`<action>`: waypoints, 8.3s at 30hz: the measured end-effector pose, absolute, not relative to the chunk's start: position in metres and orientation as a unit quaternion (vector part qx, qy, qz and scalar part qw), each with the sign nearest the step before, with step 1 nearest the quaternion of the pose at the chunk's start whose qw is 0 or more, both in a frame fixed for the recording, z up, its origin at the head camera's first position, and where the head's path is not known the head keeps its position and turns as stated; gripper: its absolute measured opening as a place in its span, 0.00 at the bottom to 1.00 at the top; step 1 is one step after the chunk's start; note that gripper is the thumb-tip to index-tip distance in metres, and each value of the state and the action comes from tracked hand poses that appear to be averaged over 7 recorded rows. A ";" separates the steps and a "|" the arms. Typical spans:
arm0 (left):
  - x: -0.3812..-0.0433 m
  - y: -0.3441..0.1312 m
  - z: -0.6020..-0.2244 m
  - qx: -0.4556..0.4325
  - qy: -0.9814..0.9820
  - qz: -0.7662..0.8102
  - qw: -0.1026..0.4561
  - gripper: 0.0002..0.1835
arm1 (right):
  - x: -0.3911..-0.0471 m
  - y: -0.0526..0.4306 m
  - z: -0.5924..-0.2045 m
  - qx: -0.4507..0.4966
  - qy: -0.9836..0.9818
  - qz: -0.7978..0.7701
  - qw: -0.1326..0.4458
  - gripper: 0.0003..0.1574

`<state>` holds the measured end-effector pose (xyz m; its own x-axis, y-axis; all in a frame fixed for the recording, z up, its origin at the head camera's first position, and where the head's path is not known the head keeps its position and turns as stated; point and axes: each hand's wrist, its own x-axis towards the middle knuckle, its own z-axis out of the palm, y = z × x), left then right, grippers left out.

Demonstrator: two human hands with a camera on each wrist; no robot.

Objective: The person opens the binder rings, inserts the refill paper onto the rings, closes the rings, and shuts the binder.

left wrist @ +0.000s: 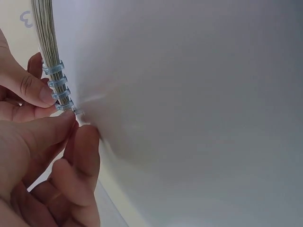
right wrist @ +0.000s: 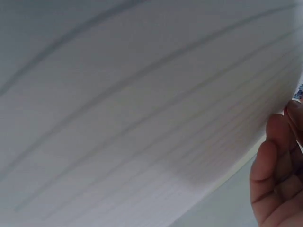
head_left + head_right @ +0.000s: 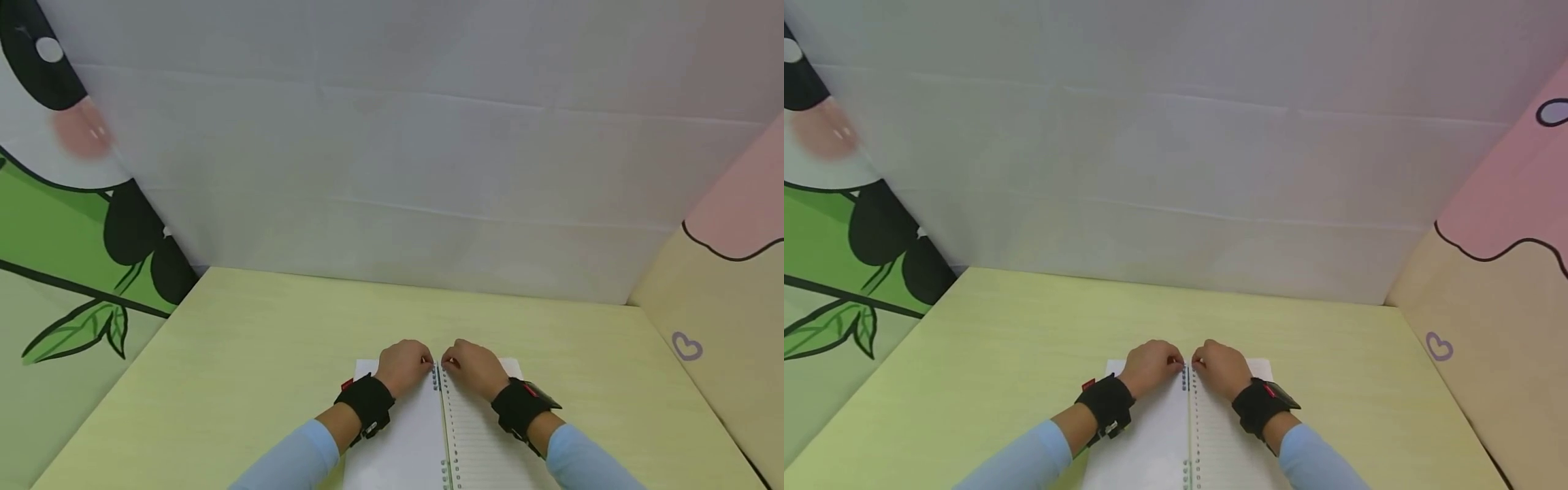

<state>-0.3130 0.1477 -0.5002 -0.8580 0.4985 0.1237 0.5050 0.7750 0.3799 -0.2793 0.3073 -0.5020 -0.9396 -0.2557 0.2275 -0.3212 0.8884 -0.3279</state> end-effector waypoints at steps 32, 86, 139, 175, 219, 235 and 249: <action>-0.313 0.151 -0.498 -0.278 -0.939 -0.203 0.005 0.08 | -0.281 0.307 -0.508 0.135 -0.954 0.260 0.070 0.06; -0.297 0.146 -0.493 -0.302 -0.936 -0.180 0.005 0.07 | -0.260 0.313 -0.501 0.131 -0.955 0.261 0.050 0.06; -0.294 0.151 -0.492 -0.288 -0.940 -0.181 0.008 0.08 | -0.259 0.306 -0.506 0.133 -0.957 0.244 0.080 0.06; -0.283 0.145 -0.487 -0.322 -0.933 -0.159 -0.028 0.08 | -0.246 0.307 -0.507 0.199 -0.950 0.227 0.080 0.07; -0.194 0.118 -0.470 -0.408 -0.899 -0.134 -0.084 0.06 | -0.134 0.302 -0.480 0.177 -0.941 0.287 0.023 0.05; -0.193 0.120 -0.466 -0.411 -0.900 -0.121 -0.075 0.06 | -0.136 0.301 -0.479 0.163 -0.946 0.281 0.002 0.04; -0.189 0.121 -0.465 -0.416 -0.899 -0.121 -0.060 0.06 | -0.137 0.297 -0.486 0.165 -0.951 0.261 0.027 0.03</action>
<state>-0.1889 0.1212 -0.4653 -0.6471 0.7624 -0.0067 0.7336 0.6250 0.2669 -0.1371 0.2974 -0.4856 -0.9438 -0.3008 0.1369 -0.3285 0.8090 -0.4875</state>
